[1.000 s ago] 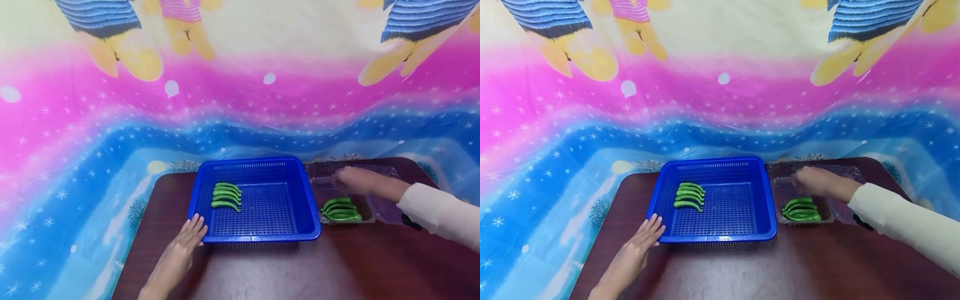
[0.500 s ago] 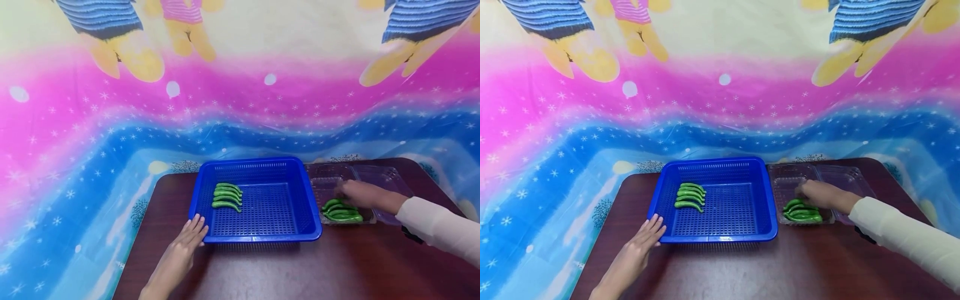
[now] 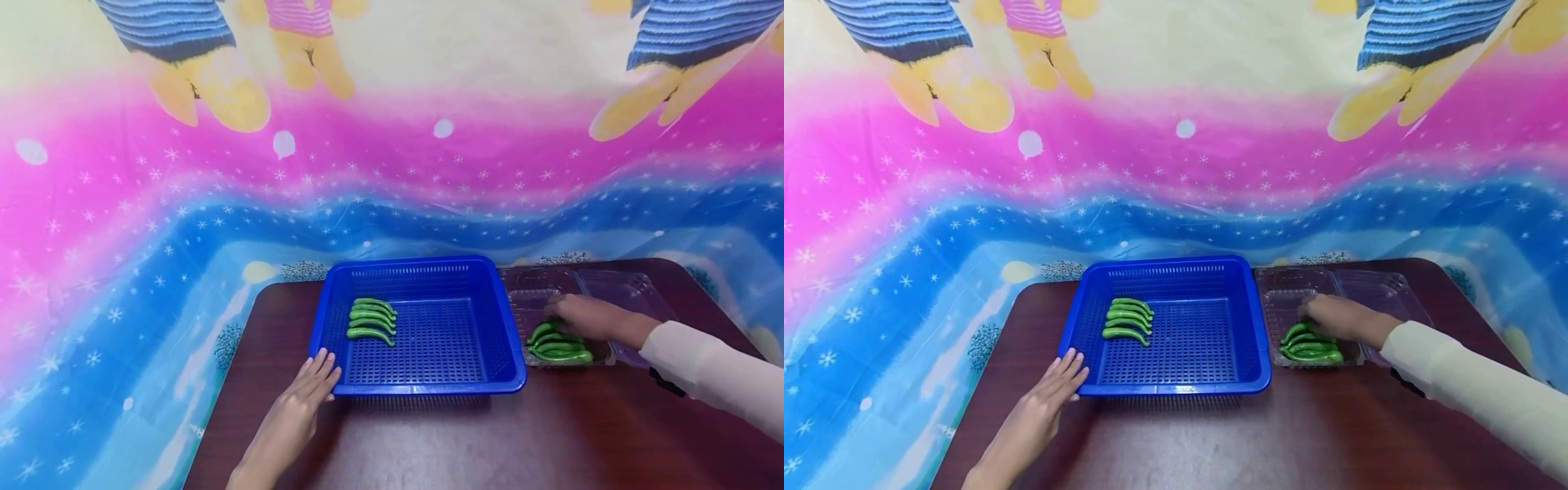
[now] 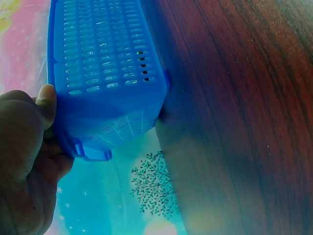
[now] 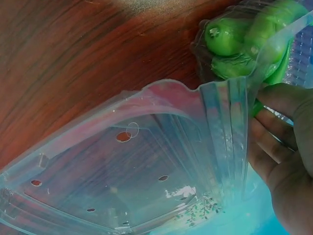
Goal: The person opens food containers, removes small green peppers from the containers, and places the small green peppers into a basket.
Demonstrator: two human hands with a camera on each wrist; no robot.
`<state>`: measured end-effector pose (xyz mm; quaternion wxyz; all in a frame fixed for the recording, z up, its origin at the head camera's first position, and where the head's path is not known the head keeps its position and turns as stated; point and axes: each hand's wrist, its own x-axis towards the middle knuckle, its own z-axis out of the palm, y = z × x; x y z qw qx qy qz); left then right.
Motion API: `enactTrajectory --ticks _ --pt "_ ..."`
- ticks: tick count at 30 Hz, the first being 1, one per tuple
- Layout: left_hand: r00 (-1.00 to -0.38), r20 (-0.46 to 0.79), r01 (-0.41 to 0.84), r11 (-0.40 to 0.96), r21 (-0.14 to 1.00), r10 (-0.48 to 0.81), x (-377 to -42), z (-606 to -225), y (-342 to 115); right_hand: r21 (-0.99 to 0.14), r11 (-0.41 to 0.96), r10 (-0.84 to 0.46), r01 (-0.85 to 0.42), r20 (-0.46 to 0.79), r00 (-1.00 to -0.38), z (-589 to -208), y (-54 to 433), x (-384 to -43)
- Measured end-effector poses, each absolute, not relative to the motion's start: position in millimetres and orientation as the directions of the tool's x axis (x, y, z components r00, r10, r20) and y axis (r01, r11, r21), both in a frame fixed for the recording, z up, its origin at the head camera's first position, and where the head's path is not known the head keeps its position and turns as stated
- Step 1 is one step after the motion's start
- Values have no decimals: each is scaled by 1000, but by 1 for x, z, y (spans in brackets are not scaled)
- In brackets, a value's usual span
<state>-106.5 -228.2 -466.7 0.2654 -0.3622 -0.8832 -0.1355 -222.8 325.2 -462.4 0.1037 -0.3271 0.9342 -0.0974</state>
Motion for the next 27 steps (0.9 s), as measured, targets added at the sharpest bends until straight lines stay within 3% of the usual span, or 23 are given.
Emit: enactTrajectory --ticks 13,21,27 --pt "-598 568 710 703 47 566 -107 -467 -228 -229 788 -593 -571 -36 -804 -437 319 -235" --pt "-608 558 705 708 50 565 -106 -467 -228 -364 844 -449 -393 -78 -890 -412 310 -243" --pt "-613 552 700 712 49 565 -106 -468 -228 -372 855 -414 -361 -69 -908 -397 298 -249"
